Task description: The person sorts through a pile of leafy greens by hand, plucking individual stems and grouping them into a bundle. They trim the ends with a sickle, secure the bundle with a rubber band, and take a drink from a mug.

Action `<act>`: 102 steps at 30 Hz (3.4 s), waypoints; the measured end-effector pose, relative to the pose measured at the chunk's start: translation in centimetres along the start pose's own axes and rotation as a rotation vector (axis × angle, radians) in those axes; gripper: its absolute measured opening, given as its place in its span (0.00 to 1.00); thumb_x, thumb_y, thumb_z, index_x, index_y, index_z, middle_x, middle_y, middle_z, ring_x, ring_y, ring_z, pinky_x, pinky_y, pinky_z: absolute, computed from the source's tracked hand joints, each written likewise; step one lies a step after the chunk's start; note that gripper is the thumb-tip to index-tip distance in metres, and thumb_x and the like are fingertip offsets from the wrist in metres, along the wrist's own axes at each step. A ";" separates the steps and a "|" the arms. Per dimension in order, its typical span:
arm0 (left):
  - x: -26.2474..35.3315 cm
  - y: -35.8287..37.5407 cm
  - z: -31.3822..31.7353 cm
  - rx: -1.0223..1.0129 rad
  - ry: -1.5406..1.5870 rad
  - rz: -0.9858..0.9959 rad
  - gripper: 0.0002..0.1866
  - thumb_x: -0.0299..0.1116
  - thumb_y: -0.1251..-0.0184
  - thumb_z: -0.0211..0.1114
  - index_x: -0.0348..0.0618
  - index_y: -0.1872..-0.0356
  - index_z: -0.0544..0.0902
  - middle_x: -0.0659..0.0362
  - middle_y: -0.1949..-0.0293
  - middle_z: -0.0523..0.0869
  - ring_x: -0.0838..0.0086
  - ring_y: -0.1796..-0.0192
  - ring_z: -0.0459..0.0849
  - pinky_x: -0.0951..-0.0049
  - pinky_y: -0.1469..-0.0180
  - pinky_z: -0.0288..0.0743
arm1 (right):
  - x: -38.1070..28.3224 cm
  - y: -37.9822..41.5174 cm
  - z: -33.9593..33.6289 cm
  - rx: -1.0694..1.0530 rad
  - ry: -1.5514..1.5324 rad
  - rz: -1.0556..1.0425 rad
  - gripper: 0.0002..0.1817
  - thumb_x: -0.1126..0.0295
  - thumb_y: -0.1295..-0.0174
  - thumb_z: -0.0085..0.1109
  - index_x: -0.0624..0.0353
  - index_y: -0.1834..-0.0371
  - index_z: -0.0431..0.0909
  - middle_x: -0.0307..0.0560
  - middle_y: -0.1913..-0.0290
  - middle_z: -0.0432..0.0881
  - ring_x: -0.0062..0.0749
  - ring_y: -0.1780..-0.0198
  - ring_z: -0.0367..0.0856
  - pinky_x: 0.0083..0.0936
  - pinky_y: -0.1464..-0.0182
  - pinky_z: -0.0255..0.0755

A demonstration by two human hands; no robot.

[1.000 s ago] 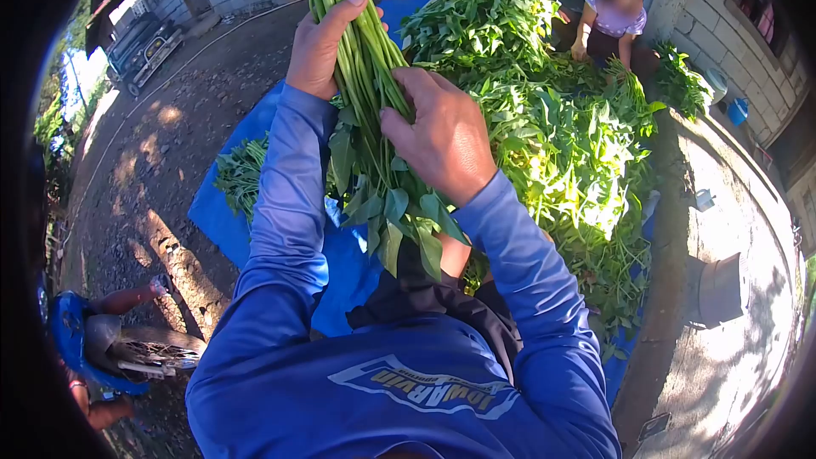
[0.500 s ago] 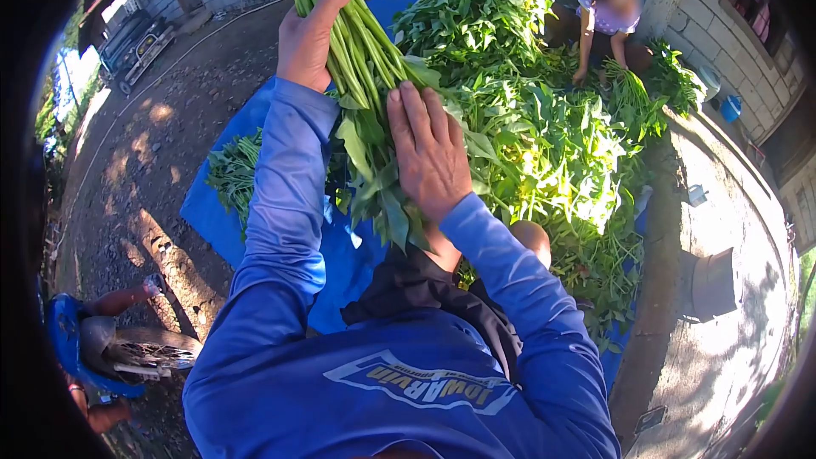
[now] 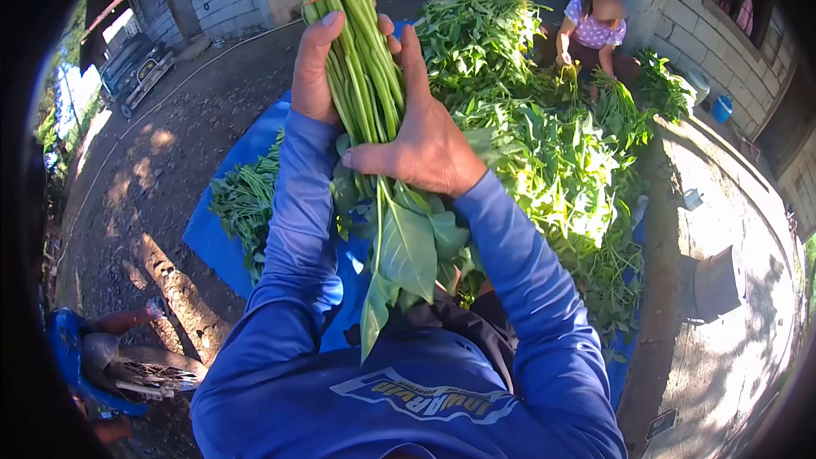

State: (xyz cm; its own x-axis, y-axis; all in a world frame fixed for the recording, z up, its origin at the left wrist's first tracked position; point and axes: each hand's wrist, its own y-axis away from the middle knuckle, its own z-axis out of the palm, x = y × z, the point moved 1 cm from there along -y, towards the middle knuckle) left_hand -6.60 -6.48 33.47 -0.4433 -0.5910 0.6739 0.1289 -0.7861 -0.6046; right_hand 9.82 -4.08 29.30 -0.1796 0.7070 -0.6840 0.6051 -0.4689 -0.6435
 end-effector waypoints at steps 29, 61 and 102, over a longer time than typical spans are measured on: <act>-14.3 23.2 -1.6 -0.148 -0.317 -1.135 0.24 0.32 0.41 0.83 0.35 0.45 0.87 0.59 0.56 0.91 0.73 0.56 0.90 0.70 0.50 0.83 | 4.2 20.9 -3.3 0.583 -0.482 0.904 0.63 0.52 0.35 0.79 0.71 0.12 0.43 0.67 0.39 0.85 0.49 0.45 0.90 0.39 0.45 0.87; -12.1 22.1 -3.8 -0.098 0.094 -1.024 0.56 0.58 0.50 0.89 0.33 0.27 0.72 0.51 0.42 0.87 0.66 0.42 0.88 0.63 0.39 0.83 | 7.9 16.0 2.9 0.358 -1.003 0.604 0.23 0.67 0.42 0.71 0.66 0.43 0.82 0.51 0.60 0.89 0.38 0.61 0.90 0.34 0.53 0.86; -14.8 -3.5 -6.2 -0.052 -0.779 -0.483 0.15 0.44 0.26 0.75 0.45 0.49 0.88 0.59 0.57 0.91 0.71 0.54 0.92 0.69 0.52 0.84 | 19.0 20.8 -4.1 0.005 0.721 0.780 0.13 0.66 0.38 0.66 0.61 0.55 0.90 0.54 0.57 0.90 0.52 0.54 0.88 0.44 0.47 0.81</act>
State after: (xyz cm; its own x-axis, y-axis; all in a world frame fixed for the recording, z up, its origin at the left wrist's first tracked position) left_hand -5.97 6.14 22.94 0.2872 -0.1702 0.9426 0.0364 -0.9814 -0.1883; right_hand 22.16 1.75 4.25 0.7601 0.3554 -0.5440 0.3511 -0.9291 -0.1165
